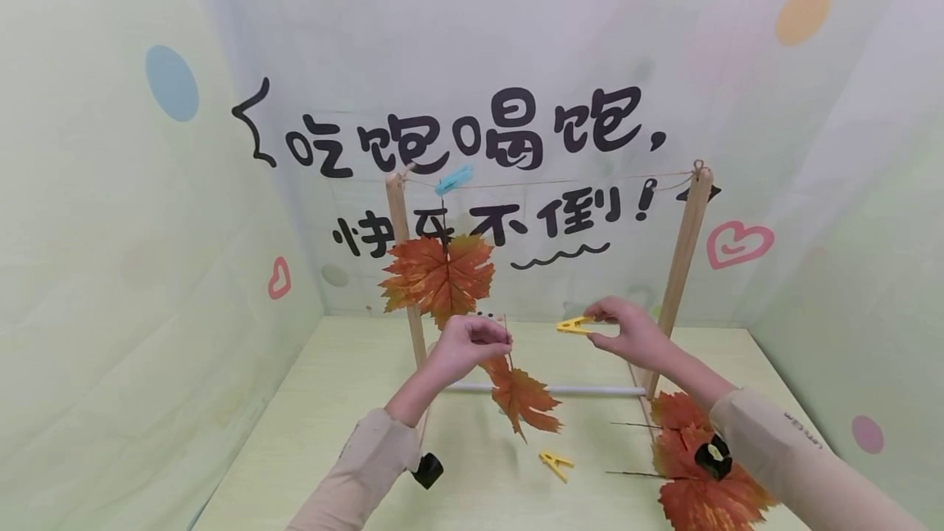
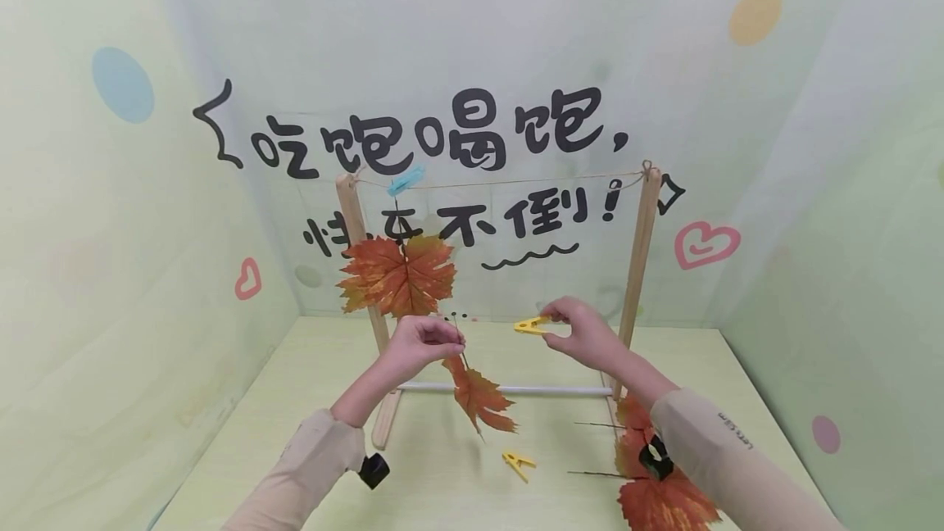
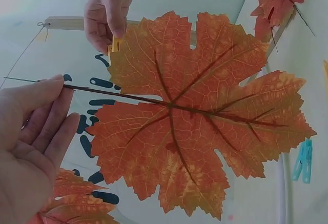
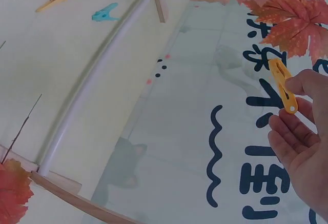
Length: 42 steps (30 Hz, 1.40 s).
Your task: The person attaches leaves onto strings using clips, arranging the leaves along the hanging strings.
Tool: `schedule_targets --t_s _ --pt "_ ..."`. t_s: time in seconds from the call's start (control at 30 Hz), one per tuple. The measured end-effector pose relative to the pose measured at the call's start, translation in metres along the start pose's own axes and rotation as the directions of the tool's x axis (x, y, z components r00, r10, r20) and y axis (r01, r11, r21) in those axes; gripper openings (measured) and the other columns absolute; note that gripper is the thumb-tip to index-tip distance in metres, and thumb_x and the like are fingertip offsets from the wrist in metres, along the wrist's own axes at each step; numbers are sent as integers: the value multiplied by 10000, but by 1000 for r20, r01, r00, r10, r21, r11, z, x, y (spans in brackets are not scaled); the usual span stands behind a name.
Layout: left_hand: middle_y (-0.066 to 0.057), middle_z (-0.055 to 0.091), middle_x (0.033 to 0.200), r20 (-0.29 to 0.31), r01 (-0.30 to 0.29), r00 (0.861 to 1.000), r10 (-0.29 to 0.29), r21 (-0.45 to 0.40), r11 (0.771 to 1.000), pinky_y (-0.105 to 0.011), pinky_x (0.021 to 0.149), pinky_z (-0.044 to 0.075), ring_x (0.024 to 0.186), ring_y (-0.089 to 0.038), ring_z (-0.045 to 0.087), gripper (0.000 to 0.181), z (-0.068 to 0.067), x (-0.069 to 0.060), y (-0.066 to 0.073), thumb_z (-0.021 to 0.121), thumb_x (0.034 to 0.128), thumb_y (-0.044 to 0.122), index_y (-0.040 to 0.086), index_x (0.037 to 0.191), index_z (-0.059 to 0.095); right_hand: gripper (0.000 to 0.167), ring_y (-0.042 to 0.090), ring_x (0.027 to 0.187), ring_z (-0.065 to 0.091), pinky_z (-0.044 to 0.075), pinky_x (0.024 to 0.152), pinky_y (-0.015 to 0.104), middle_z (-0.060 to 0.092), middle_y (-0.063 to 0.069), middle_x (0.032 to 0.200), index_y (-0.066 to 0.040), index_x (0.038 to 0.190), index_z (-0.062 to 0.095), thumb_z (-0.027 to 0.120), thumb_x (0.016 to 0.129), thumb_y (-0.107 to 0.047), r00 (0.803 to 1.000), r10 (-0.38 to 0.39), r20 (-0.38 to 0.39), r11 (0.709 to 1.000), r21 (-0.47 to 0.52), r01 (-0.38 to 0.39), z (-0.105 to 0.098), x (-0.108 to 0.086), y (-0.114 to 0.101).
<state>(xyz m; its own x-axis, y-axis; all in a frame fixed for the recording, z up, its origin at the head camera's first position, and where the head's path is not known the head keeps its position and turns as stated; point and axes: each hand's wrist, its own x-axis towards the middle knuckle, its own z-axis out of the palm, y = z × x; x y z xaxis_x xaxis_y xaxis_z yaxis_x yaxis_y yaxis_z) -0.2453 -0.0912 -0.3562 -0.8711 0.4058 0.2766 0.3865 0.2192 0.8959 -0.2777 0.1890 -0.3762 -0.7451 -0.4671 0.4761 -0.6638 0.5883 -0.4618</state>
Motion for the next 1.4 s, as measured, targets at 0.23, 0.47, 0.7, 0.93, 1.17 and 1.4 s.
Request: schedule_targets --t_s 0.23,0.47,0.7,0.93,1.17,1.4 --pt "-141 666 821 10 22 1000 -22 -6 1000 -214 638 513 681 -94 602 115 2 3 5 676 773 -17 -62 879 670 241 239 816 602 529 722 366 636 128 903 47 960 622 688 728 46 997 -67 -38 998 10 67 -11 9 -7" --pt "-135 669 817 -7 10 1000 -10 4 1000 -228 643 517 670 -96 601 110 0 11 5 683 772 -5 -50 872 677 247 250 843 610 529 743 337 636 144 939 56 989 617 676 749 38 998 -59 -35 996 69 61 -24 20 -20" --pt "-154 670 822 -35 -30 999 30 5 1000 -234 629 519 675 -118 612 133 -3 26 -13 696 767 11 -51 883 674 274 266 854 615 524 760 338 639 165 944 73 1002 606 686 743 37 997 -63 -39 994 81 66 -33 28 -29" --pt "-125 680 821 -67 -63 996 62 -7 998 -245 624 525 685 -101 626 125 -6 36 -11 697 767 13 -37 879 673 271 245 856 612 525 753 320 645 149 946 60 988 615 696 730 56 992 -100 -80 991 78 106 -47 36 -38" --pt "-115 680 815 -104 -83 991 83 6 997 -232 614 517 680 -102 619 129 -10 47 2 695 771 18 -34 887 672 282 220 830 604 530 729 304 646 154 927 60 978 623 717 712 54 977 -163 -140 984 45 171 -57 45 -44" --pt "-136 677 839 -141 -102 985 104 21 995 -203 596 498 683 -99 609 150 -17 61 23 701 774 45 -33 899 674 292 235 839 615 518 741 231 651 148 941 62 1003 617 700 724 64 975 -155 -157 986 33 162 -71 52 -53"
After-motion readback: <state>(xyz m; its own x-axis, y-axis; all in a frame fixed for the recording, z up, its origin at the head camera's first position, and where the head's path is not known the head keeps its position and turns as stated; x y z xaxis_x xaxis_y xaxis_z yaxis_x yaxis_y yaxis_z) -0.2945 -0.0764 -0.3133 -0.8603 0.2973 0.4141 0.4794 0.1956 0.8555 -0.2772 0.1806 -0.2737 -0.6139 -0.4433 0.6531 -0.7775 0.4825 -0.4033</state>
